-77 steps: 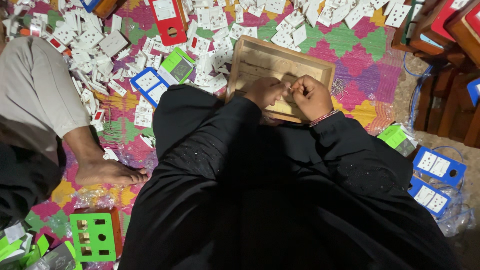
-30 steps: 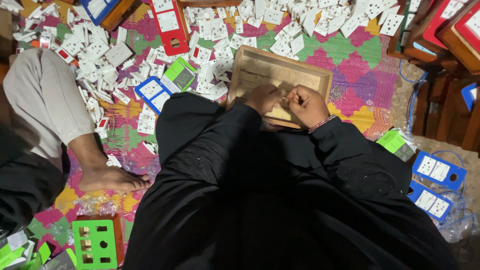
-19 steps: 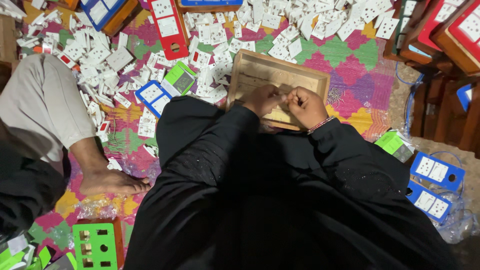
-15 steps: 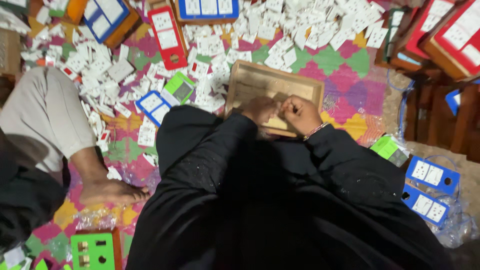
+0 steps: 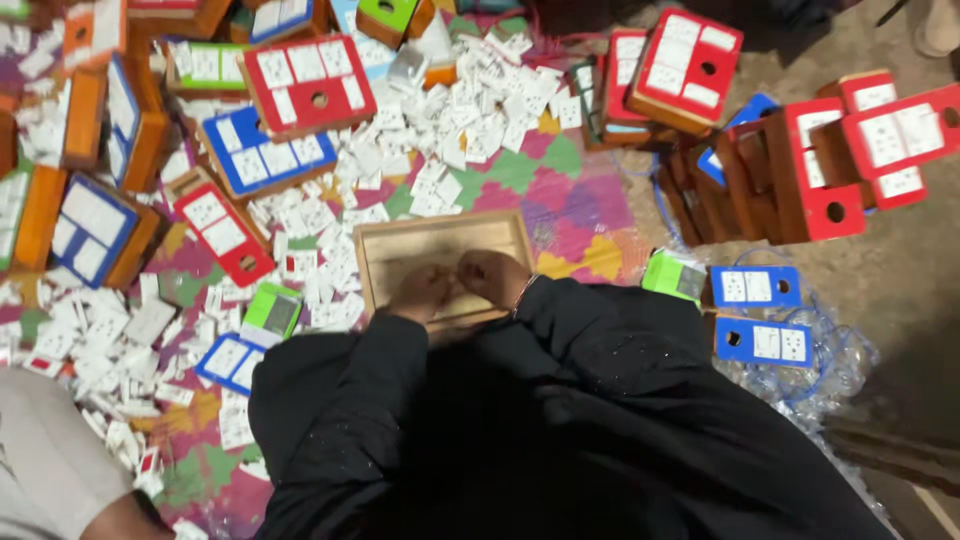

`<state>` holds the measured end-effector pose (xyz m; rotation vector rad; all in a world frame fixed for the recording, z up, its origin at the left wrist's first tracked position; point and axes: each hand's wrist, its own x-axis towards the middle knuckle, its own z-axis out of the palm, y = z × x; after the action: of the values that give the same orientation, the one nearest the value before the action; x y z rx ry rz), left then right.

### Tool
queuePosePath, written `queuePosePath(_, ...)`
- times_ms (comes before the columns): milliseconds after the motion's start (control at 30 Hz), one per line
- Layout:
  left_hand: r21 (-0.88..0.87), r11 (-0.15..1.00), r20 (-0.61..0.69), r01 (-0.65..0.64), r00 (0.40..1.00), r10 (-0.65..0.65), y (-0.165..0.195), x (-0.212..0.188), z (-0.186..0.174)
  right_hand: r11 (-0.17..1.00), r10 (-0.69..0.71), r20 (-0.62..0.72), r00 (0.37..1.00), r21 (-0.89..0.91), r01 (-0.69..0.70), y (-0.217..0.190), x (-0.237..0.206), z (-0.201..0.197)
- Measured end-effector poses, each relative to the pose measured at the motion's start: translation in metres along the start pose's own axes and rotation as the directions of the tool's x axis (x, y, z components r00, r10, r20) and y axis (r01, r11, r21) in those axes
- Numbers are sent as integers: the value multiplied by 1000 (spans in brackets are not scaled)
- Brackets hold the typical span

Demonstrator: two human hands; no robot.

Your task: The person sits on the floor with a wooden tray on their lap and assembles white electrical switch and socket plates by hand, picking up small screws and fastening them into the plastic plates one at a time, with finished and unassembled plates piled around them.

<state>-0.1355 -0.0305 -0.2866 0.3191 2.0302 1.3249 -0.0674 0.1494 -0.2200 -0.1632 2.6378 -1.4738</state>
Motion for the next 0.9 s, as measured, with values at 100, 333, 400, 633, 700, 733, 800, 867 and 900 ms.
queuePosePath(100, 82, 997, 0, -13, 1000, 13, 14, -7, 2, 999, -41, -12, 999, -4, 41, -6, -2, 0)
queuePosePath(333, 33, 995, 22, -90, 996, 89, -12, 0, -2, 991, 59, 12, 998, 116, -60, 5, 5, 15)
queuePosePath(400, 568, 736, 71, -368, 913, 402, -18, 9, 6, 989, 95, -11, 995, 113, -94, 11, 9, 21)
queuePosePath(633, 127, 992, -65, 4, 998, 4, -9, 0, -16, 974, -78, 17, 997, 213, 72, 19, 29, 27)
queuePosePath(700, 120, 991, -49, -56, 997, 62, 2, -5, -23, 975, 22, 45, 999, 222, -31, 18, 32, 27)
queuePosePath(733, 183, 983, -59, -31, 997, 42, 5, -8, -28, 974, -6, 53, 999, 227, -6, 17, 35, 30)
queuePosePath(800, 306, 952, -78, 21, 997, 3, 6, -9, -32, 970, -61, 65, 996, 240, 44, 16, 37, 33)
queuePosePath(867, 195, 979, -112, 53, 993, -31, 4, -6, -32, 963, -29, 70, 997, 271, 9, 16, 38, 35)
queuePosePath(900, 132, 990, -127, 51, 991, -34, 2, -3, -31, 958, -13, 70, 997, 287, -8, 17, 38, 37)
